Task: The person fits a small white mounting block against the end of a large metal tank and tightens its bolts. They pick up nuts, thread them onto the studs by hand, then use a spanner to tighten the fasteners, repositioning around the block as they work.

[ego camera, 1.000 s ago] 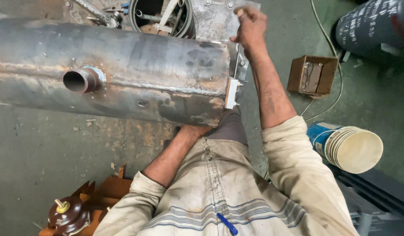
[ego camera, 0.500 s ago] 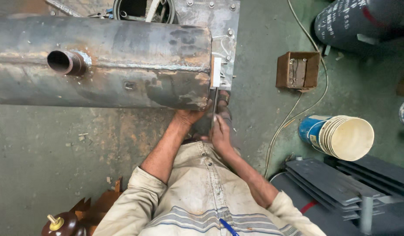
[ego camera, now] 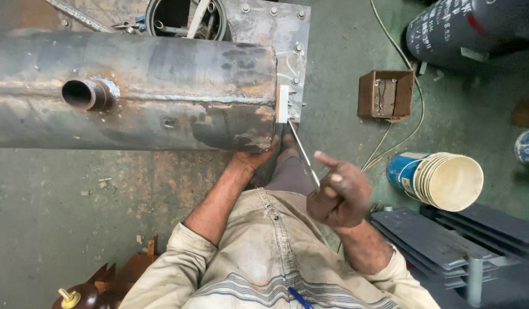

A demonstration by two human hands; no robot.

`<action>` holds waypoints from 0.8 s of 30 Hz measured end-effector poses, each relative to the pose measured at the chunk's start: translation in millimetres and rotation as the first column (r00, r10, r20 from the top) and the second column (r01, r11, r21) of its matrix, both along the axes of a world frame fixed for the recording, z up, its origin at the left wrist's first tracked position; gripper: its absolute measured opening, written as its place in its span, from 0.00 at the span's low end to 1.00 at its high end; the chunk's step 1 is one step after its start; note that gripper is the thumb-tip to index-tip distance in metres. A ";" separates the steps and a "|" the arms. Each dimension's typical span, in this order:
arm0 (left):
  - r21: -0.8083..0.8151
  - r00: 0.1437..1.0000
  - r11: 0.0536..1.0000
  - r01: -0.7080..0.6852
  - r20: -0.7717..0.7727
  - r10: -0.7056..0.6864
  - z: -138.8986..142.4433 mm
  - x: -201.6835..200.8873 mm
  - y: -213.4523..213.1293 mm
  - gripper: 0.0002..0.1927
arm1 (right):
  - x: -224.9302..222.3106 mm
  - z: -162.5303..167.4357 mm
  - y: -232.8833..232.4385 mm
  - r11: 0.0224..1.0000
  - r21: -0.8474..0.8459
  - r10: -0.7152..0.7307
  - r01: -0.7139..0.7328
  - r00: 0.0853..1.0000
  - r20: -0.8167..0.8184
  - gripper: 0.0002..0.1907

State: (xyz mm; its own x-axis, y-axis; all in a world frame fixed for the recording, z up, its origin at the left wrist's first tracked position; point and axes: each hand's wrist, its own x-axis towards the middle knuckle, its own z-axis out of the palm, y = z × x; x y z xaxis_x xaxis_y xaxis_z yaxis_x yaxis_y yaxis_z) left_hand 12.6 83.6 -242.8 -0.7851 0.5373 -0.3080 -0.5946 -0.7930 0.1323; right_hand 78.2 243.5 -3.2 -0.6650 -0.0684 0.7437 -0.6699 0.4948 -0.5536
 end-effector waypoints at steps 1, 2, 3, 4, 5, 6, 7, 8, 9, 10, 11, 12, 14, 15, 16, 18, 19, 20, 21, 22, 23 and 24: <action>0.015 1.000 1.000 -0.012 -0.019 0.013 2.3 0.0 0.0 0.14 | -13.0 7.8 3.9 1.000 -0.006 -0.015 0.015 1.000 -0.018 0.17; 0.043 0.999 0.999 -0.025 -0.020 0.026 3.8 -0.1 -0.2 0.14 | -27.1 12.3 4.8 0.998 -0.061 -0.027 0.027 1.000 -0.014 0.16; 0.062 0.999 0.997 -0.040 -0.019 0.041 4.4 0.3 -0.4 0.14 | -41.9 15.3 5.8 0.993 -0.115 -0.039 0.037 0.999 -0.014 0.17; 0.067 0.999 0.997 -0.046 -0.022 0.047 4.2 0.4 -0.1 0.13 | -59.7 15.0 5.0 0.984 -0.160 -0.089 0.076 0.993 -0.079 0.16; 0.071 0.998 0.996 -0.053 -0.022 0.055 3.0 0.7 -0.1 0.13 | -77.9 13.6 3.9 0.972 -0.206 -0.141 0.110 0.980 -0.139 0.15; 0.074 0.998 0.995 -0.061 -0.018 0.063 1.2 1.2 0.3 0.13 | -92.6 12.6 4.4 0.962 -0.222 -0.192 0.160 0.973 -0.130 0.13; 0.076 0.997 0.995 -0.067 -0.023 0.069 -1.1 1.7 1.0 0.12 | -107.3 10.4 5.0 0.949 -0.238 -0.242 0.209 0.963 -0.122 0.11; 0.079 0.997 0.994 -0.070 -0.024 0.072 -3.2 1.5 1.2 0.12 | -124.9 6.6 4.8 0.936 -0.283 -0.254 0.211 0.959 -0.125 0.11; 0.086 0.997 0.994 -0.070 -0.033 0.073 -5.0 1.2 1.8 0.12 | -139.2 3.1 6.0 0.927 -0.308 -0.255 0.211 0.961 -0.107 0.10; 0.104 0.997 0.992 -0.074 -0.016 0.076 -5.5 0.3 1.5 0.11 | -154.2 -1.1 7.0 0.919 -0.334 -0.255 0.212 0.963 -0.090 0.10; 0.117 0.997 0.990 -0.079 -0.001 0.079 -3.7 0.1 2.1 0.11 | -165.8 -5.9 8.1 0.916 -0.341 -0.242 0.210 0.969 -0.053 0.10; 0.150 0.995 0.985 -0.091 0.044 0.085 -1.5 -1.5 1.3 0.10 | -180.9 -11.5 8.2 0.905 -0.371 -0.227 0.207 0.974 -0.013 0.11; 0.216 0.987 0.970 -0.116 0.131 0.089 3.3 -3.8 -0.1 0.08 | -203.4 -21.5 9.4 0.870 -0.447 -0.193 0.205 0.978 0.074 0.11; 0.249 0.981 0.960 -0.129 0.175 0.086 9.2 -3.6 0.0 0.07 | -210.2 -25.6 11.0 0.846 -0.491 -0.171 0.208 0.978 0.119 0.12; 0.309 0.991 0.944 -0.116 0.098 0.090 16.5 -3.5 -0.4 0.08 | -215.7 -29.2 12.1 0.851 -0.469 -0.188 0.236 0.971 0.147 0.12; 0.425 0.991 0.903 -0.066 -0.077 0.109 32.9 -9.0 -1.4 0.09 | -222.3 -33.3 14.4 0.858 -0.431 -0.220 0.280 0.958 0.183 0.13; 0.431 0.990 0.900 -0.067 -0.082 0.113 40.9 -9.4 -0.1 0.09 | -222.9 -33.8 14.9 0.849 -0.483 -0.142 0.214 0.973 0.180 0.14; 0.439 0.990 0.896 -0.073 -0.079 0.120 47.5 -7.4 1.8 0.09 | -220.6 -33.4 16.1 0.834 -0.531 -0.060 0.148 0.982 0.179 0.15; 0.446 0.988 0.891 -0.083 -0.081 0.132 53.0 -9.1 2.1 0.09 | -217.8 -32.2 16.4 0.811 -0.580 0.028 0.076 0.985 0.168 0.18; 0.435 0.983 0.897 -0.078 -0.118 0.143 57.7 -11.9 3.1 0.10 | -213.7 -29.8 17.5 0.755 -0.656 0.150 0.031 0.964 0.218 0.20; 0.422 0.978 0.903 -0.082 -0.142 0.155 60.9 -10.4 4.2 0.10 | -207.9 -27.3 18.3 0.686 -0.727 0.278 0.004 0.923 0.268 0.23; 0.404 0.974 0.910 -0.091 -0.156 0.166 63.4 -4.7 3.9 0.10 | -201.8 -24.2 19.4 0.606 -0.795 0.404 0.000 0.861 0.309 0.26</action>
State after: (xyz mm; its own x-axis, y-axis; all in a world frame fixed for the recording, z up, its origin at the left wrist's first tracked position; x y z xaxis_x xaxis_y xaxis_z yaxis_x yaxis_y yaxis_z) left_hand 7.9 87.5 -179.4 -0.8776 0.4754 0.0620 -0.4795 -0.8708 -0.1086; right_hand -123.6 262.9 -27.5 -0.9509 0.1989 0.2371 -0.2949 -0.3500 -0.8891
